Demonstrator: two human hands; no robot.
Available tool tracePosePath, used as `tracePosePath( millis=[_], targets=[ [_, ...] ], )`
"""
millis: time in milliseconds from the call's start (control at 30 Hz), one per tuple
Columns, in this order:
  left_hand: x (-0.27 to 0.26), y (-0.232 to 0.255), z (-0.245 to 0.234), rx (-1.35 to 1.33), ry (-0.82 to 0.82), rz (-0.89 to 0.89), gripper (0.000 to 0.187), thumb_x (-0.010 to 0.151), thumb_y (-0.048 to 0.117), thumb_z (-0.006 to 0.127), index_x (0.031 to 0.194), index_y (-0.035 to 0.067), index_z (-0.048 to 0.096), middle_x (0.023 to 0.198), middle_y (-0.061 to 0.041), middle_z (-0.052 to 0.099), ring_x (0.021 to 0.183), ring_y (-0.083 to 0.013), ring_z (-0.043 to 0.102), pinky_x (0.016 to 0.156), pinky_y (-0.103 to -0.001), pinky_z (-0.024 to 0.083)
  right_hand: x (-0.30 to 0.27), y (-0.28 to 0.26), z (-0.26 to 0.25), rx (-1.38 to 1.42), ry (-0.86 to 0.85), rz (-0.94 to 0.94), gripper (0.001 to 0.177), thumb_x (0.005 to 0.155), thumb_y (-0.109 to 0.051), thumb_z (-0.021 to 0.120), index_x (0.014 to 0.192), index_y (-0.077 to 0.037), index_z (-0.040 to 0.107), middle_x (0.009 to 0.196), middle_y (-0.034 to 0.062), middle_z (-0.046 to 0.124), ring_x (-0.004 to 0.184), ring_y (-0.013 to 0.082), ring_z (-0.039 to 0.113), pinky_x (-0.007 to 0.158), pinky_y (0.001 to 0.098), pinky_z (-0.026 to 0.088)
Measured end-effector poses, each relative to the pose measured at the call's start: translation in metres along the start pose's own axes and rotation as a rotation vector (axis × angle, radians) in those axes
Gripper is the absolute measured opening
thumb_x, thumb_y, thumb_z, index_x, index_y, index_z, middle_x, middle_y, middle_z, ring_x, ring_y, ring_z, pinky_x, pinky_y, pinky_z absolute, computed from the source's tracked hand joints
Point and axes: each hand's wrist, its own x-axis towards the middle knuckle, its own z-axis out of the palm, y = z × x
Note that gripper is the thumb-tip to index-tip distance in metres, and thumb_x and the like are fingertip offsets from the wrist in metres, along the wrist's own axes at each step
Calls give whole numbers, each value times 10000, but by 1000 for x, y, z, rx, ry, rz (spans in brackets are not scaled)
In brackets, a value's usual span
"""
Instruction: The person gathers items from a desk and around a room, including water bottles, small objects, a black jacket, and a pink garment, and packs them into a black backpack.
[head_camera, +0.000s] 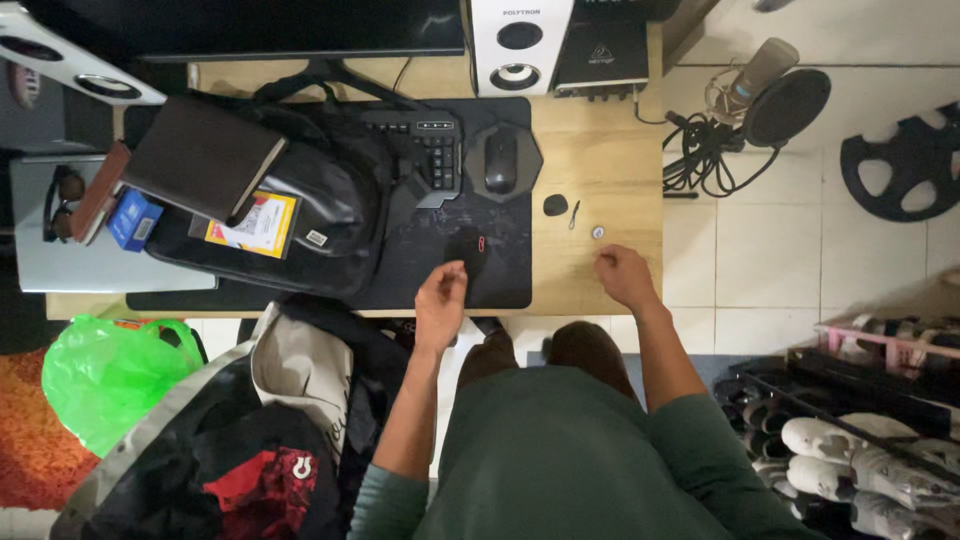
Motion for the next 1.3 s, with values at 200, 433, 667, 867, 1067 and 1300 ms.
tracePosePath(
  millis=[200, 433, 667, 867, 1067, 1300],
  targets=[
    [43, 0, 14, 350, 3, 105, 306, 925, 146, 696, 1216, 53, 684, 1110, -146, 735, 960, -246, 749, 833, -371, 597, 20, 6, 14, -153, 189, -17, 196, 944, -185, 681, 1075, -49, 732, 1022, 225, 710, 917, 381, 711, 826, 439, 563],
    [71, -37, 52, 748, 46, 229, 485, 908, 221, 694, 1360, 91, 574, 1218, -201, 626, 1083, -418, 642, 884, -487, 548, 46, -14, 5, -219, 117, -118, 367, 847, -132, 716, 1204, -55, 672, 1202, 251, 589, 1006, 453, 627, 846, 497, 530],
    [81, -59, 85, 998, 129, 195, 297, 985, 202, 626, 1259, 87, 630, 1181, -162, 622, 1050, -361, 653, 864, -431, 576, 62, -20, -4, -265, 25, -245, 241, 881, -136, 720, 1088, -31, 657, 1121, 216, 613, 965, 431, 640, 829, 481, 536],
    [77, -68, 88, 984, 158, 260, 176, 970, 125, 592, 1098, 97, 709, 1092, -125, 689, 1001, -326, 691, 805, -410, 593, 81, -10, 0, -280, 9, -267, 205, 853, -105, 705, 1039, -37, 651, 1069, 200, 617, 963, 413, 643, 844, 464, 542],
    [89, -71, 88, 1054, 124, 172, 111, 944, 167, 642, 925, 61, 671, 991, -148, 690, 970, -336, 694, 818, -422, 588, 91, -29, -6, -184, -73, -199, 405, 841, -128, 692, 1236, -59, 632, 1113, 220, 591, 936, 395, 643, 835, 460, 530],
    [77, -65, 76, 712, 197, 135, 70, 902, 101, 683, 935, 40, 669, 901, -162, 704, 812, -359, 708, 738, -436, 578, 100, -39, 1, -313, -65, -402, 284, 884, -118, 681, 1165, -146, 712, 1129, 175, 608, 1019, 380, 638, 865, 462, 533]
  ],
)
